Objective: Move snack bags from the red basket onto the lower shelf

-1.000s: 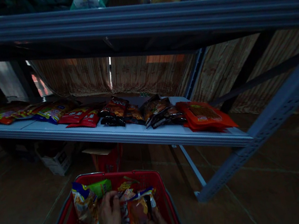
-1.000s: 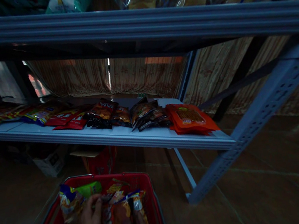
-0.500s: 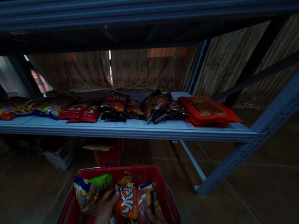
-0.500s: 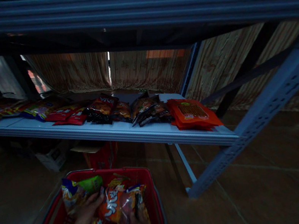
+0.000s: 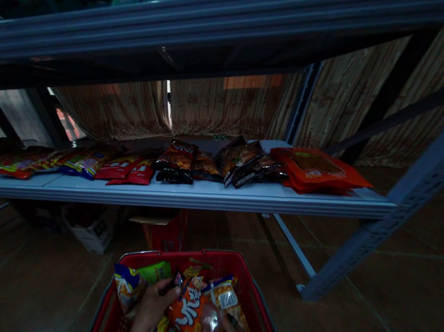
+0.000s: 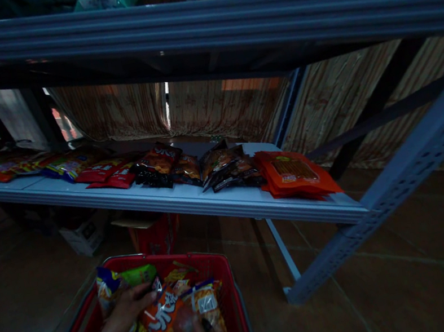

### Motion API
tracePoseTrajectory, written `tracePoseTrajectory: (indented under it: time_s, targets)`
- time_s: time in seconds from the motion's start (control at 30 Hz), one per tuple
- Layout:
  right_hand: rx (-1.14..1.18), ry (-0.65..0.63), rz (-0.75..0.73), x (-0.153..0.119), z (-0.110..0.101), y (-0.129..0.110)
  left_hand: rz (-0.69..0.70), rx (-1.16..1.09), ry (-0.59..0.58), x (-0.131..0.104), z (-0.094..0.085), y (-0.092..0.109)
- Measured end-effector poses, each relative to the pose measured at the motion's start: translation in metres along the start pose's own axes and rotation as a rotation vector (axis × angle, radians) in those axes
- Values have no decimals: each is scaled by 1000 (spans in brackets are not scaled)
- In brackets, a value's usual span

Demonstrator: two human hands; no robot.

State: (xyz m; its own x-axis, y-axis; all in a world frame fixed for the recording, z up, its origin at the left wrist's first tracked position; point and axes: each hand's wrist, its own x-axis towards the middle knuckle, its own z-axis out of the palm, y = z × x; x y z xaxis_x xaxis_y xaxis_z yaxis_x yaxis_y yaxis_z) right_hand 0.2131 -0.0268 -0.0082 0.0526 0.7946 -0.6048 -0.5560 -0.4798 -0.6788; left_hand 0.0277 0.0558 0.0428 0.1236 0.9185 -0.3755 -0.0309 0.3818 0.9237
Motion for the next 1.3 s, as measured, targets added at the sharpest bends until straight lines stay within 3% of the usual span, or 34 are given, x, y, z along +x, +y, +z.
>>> tracePoseTrajectory:
  time_s: [0.17,0.3,0.5,0.67,0.83,1.03,1.3]
  targets:
    - [100,46,78,-4,7,1,12,-53,191,-1,4,3]
    - [130,74,73,-3,1,3,-97,-209,276,1,13,-6]
    - [-148,-2,-12,0,-10,12,-224,-365,421,0,27,-7]
    - [-303,5,-128,4,-12,14,-83,-346,289,-1,25,1]
    - [-84,-2,-162,1,4,6,32,-122,165,-4,28,2]
    - [14,65,-106,-6,11,-6,62,-90,-35,-14,47,3]
    - [25,92,-101,-7,3,-23,93,-111,-167,-20,56,5]
